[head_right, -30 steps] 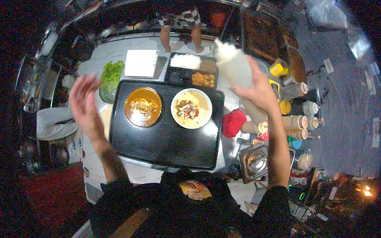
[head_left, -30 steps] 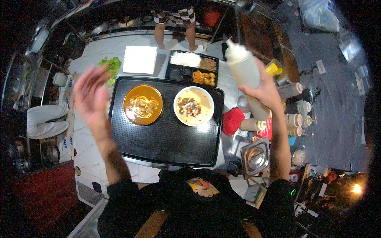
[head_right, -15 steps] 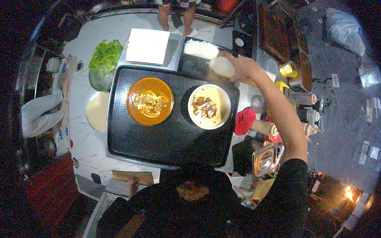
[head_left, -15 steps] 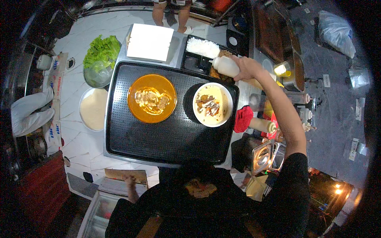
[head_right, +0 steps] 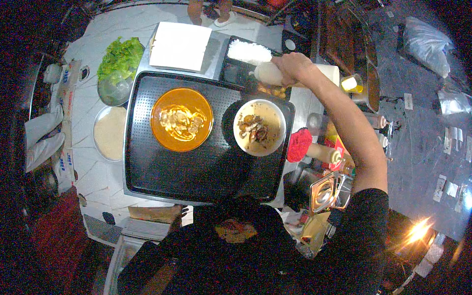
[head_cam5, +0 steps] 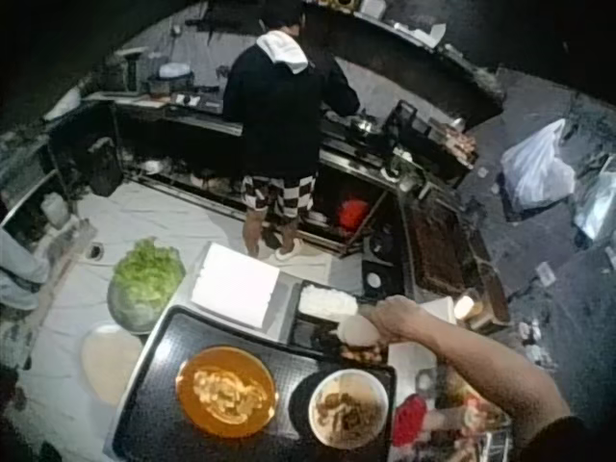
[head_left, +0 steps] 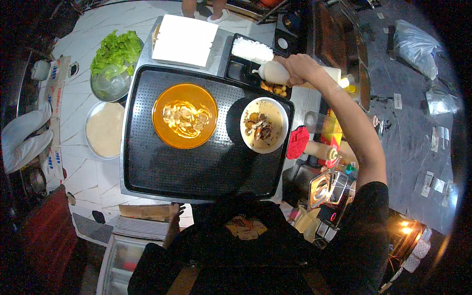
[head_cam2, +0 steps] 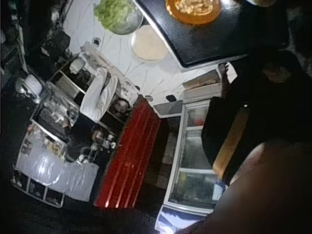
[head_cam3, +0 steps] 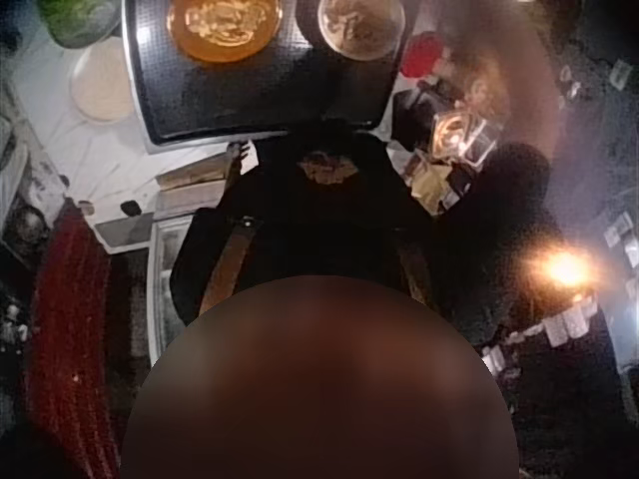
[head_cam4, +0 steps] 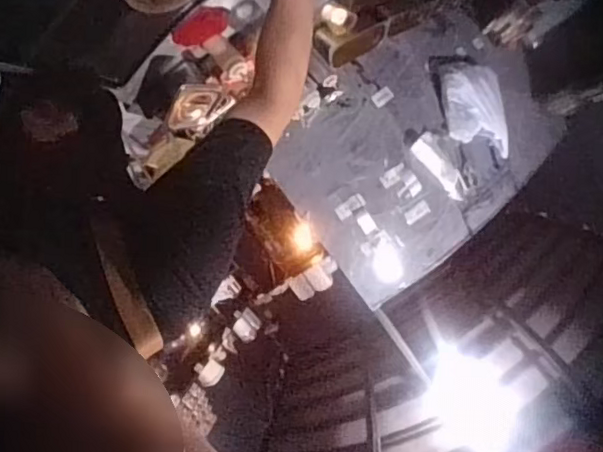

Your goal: The person assembles a meal tray by placing a soup bowl and a rice bowl onto a black tray, then adds rice, meat, lettuce, and sauces using tongs and squeeze bottles. The tray is completed with multiple components arranged in compartments.

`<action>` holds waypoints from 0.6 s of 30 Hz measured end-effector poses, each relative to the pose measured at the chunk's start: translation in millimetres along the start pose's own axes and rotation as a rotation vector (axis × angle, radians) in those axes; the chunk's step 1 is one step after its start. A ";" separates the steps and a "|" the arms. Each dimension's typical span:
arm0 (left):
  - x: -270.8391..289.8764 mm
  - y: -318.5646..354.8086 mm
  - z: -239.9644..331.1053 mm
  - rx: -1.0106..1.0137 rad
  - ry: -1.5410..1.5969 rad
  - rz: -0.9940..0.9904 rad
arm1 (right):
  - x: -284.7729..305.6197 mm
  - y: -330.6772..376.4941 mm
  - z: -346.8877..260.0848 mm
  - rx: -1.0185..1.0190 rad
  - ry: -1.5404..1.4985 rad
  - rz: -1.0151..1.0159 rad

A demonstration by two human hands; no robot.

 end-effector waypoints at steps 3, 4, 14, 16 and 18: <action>18.1 6.8 10.5 0.013 -0.022 0.015 | -7.3 -1.2 4.2 0.010 0.000 0.038; 20.5 5.7 12.6 0.019 -0.039 0.008 | -8.5 -2.6 5.5 0.014 0.006 0.065; 4.6 -0.5 -0.6 -0.087 0.054 -0.118 | 8.3 3.4 -3.9 0.033 0.099 0.050; -2.3 20.0 6.5 -0.362 0.051 -0.153 | -16.3 -3.0 11.2 0.024 0.089 0.109; 0.5 9.3 5.4 -0.079 -0.090 -0.124 | -16.6 -7.2 10.9 0.051 0.103 0.149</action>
Point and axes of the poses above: each hand's wrist, its own y-axis away from the middle knuckle, its own x-axis out of the back of the hand, z = x × y, the point moved 5 cm from there along -y, towards the middle knuckle, and after that the axes turned 13 degrees about -x, right-handed, at the moved point
